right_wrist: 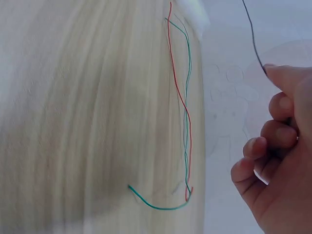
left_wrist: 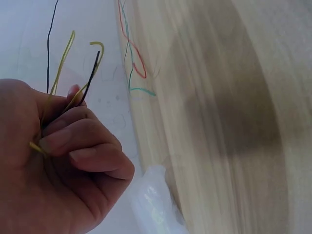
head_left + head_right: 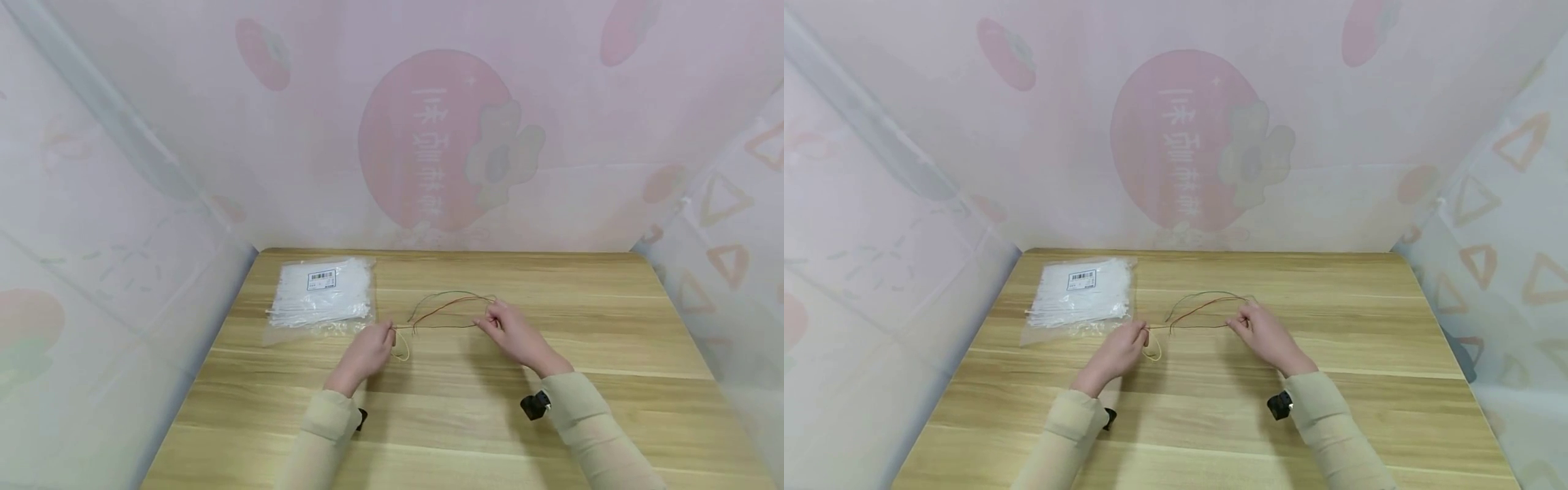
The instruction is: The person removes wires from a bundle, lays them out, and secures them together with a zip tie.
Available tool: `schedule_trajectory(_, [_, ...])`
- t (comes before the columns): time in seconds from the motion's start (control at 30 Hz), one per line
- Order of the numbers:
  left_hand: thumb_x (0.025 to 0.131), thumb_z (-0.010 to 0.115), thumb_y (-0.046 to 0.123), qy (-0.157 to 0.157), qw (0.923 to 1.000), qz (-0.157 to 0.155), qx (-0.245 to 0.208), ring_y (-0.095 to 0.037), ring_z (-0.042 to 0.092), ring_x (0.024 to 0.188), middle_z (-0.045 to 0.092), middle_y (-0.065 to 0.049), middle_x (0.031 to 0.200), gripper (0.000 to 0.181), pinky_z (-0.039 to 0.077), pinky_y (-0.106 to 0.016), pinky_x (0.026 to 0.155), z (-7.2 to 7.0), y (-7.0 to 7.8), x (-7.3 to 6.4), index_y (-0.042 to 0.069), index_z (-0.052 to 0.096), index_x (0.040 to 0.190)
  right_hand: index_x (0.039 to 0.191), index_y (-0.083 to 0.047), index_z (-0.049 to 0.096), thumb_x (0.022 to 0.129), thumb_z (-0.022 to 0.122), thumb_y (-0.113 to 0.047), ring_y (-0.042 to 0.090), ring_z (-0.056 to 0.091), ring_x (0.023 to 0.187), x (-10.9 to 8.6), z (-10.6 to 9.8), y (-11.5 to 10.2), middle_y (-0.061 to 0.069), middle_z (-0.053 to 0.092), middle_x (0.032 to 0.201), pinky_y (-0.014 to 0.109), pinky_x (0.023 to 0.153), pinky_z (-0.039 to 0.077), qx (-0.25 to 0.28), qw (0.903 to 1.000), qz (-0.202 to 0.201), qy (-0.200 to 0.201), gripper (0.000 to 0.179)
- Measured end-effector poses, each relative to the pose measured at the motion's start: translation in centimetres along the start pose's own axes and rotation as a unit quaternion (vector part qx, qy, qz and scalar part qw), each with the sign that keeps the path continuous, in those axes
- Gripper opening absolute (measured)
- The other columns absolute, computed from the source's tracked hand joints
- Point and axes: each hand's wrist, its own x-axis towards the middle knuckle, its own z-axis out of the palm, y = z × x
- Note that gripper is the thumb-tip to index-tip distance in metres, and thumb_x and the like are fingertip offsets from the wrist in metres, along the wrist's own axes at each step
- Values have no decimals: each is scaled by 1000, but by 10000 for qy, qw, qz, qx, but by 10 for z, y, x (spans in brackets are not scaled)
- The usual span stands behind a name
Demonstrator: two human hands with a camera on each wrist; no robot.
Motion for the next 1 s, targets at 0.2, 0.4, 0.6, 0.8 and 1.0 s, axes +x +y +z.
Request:
schedule_trajectory(0.2, [107, 43, 11, -130, 9997, 180, 45, -15, 51, 66, 52, 2, 71, 28, 48, -38, 68, 2, -7, -4, 9, 59, 84, 71, -16, 53, 100, 69, -23, 32, 59, 83, 0, -6, 6, -2, 42, 67, 49, 107, 40, 160, 9999, 23, 26, 34])
schedule_trajectory(0.4, [103, 57, 13, -91, 9994, 311, 105, -13, 47, 62, 49, 4, 65, 29, 44, -36, 64, 0, -20, -10, 10, 61, 74, 84, -17, 77, 97, 73, -25, 17, 51, 66, -5, -10, 7, -1, 61, 75, 35, 78, 52, 251, 9989, 392, -37, 16])
schedule_trajectory(0.6, [98, 66, 15, -171, 9992, 329, -155, -11, 46, 63, 55, 7, 69, 24, 42, -33, 63, -7, -32, -16, 12, 67, 74, 86, -12, 78, 98, 72, -23, 15, 47, 63, -7, -10, 12, 6, 67, 81, 27, 56, 40, 300, 9982, 519, -74, 18])
schedule_trajectory(0.8, [98, 70, 22, -176, 9996, 103, -204, -10, 43, 61, 48, 7, 64, 29, 38, -31, 59, -13, -48, -23, 12, 63, 71, 85, -9, 78, 98, 72, -22, 16, 49, 65, -10, -10, 15, 9, 69, 85, 28, 57, 41, 358, 9975, 615, -33, 19])
schedule_trajectory(1.0, [93, 75, 17, -297, 9991, 26, -304, -10, 51, 67, 63, 7, 73, 13, 46, -33, 66, -22, -57, -29, 11, 76, 83, 84, -9, 78, 97, 73, -20, 16, 49, 66, -11, -8, 16, 9, 68, 83, 28, 57, 41, 298, 9977, 608, 7, 18])
